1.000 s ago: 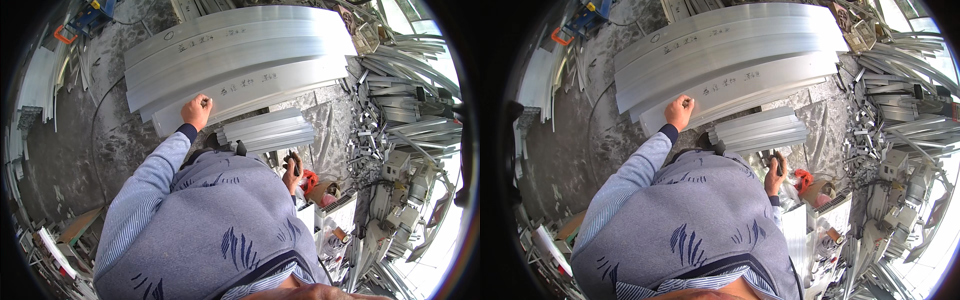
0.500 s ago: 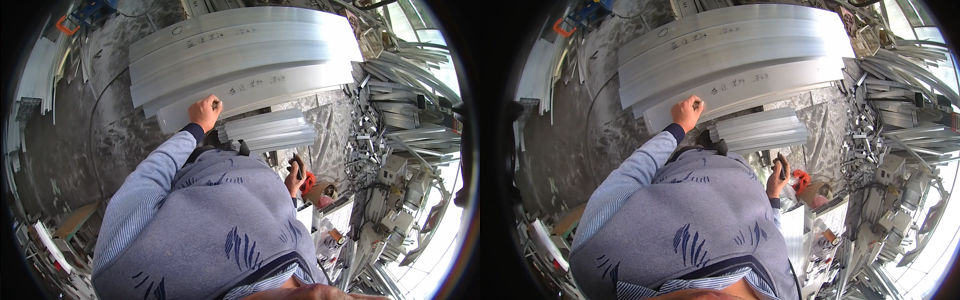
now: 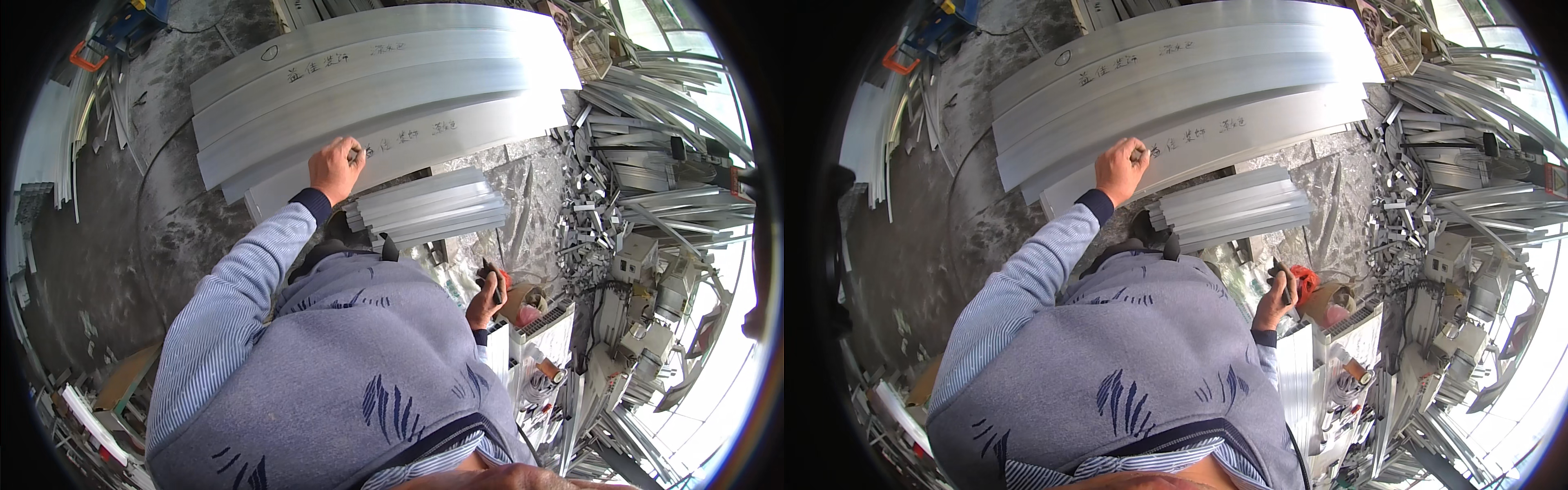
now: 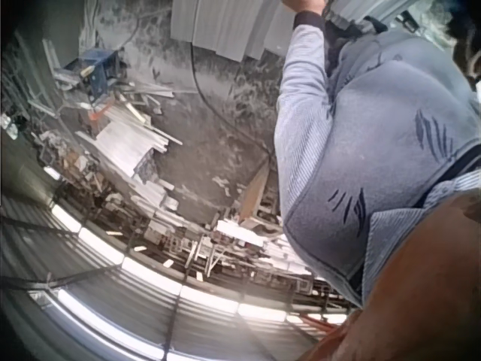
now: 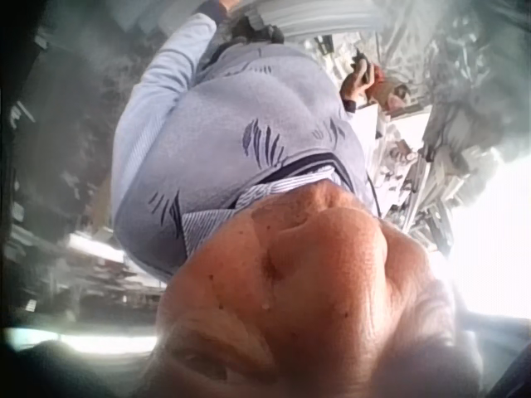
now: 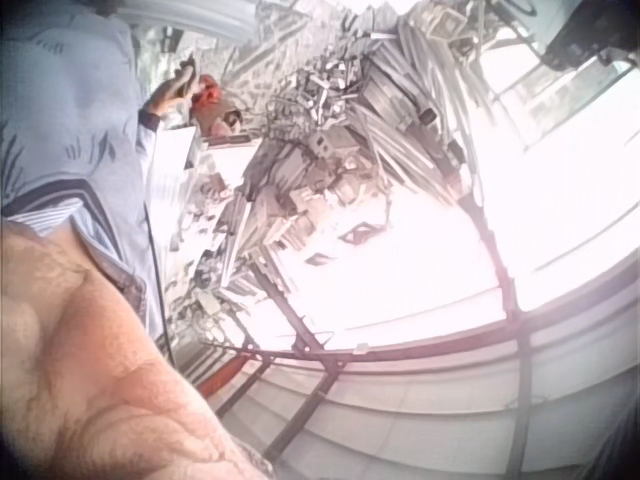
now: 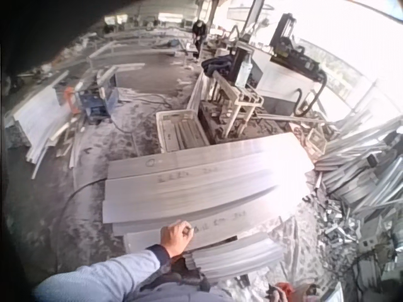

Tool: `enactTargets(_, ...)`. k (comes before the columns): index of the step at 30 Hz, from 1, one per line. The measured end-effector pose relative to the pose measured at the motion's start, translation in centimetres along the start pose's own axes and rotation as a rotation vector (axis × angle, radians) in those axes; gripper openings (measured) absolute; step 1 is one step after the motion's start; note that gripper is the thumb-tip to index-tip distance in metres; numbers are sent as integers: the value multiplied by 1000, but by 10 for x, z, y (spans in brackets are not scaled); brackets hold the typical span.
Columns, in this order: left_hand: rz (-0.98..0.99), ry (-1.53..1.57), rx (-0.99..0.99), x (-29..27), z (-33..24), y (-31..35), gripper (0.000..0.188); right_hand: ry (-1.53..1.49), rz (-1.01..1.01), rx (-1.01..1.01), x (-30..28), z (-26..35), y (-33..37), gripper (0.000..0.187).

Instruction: The person writes Chinese characters on several stacked white metal profiles using a black marker. After labeling, they walk to a nearby workbench and place the marker down.

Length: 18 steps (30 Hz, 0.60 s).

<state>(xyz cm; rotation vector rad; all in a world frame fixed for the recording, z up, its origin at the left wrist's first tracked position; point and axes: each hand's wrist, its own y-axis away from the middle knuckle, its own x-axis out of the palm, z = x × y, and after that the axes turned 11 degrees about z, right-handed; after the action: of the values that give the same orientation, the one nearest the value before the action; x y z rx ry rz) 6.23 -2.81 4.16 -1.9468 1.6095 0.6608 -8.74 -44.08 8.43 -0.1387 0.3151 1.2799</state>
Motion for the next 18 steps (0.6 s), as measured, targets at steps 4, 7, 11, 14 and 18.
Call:
enactTargets(4,-120,16,16,14,6,-60,14,6,-118,-65,-19,3,-11,22)
enactTargets(7,-227,-24,-73,26,13,-104,15,-35,-116,-90,-33,14,-28,12)
enactTargets(11,-245,-134,-244,38,27,-147,16,-25,-107,-47,-39,39,-70,15)
enactTargets(14,-315,-233,-311,53,24,-158,25,99,-63,-141,-45,57,-112,20)
enactTargets(18,-278,-473,-359,64,17,-159,34,157,25,-244,-54,79,-170,30)
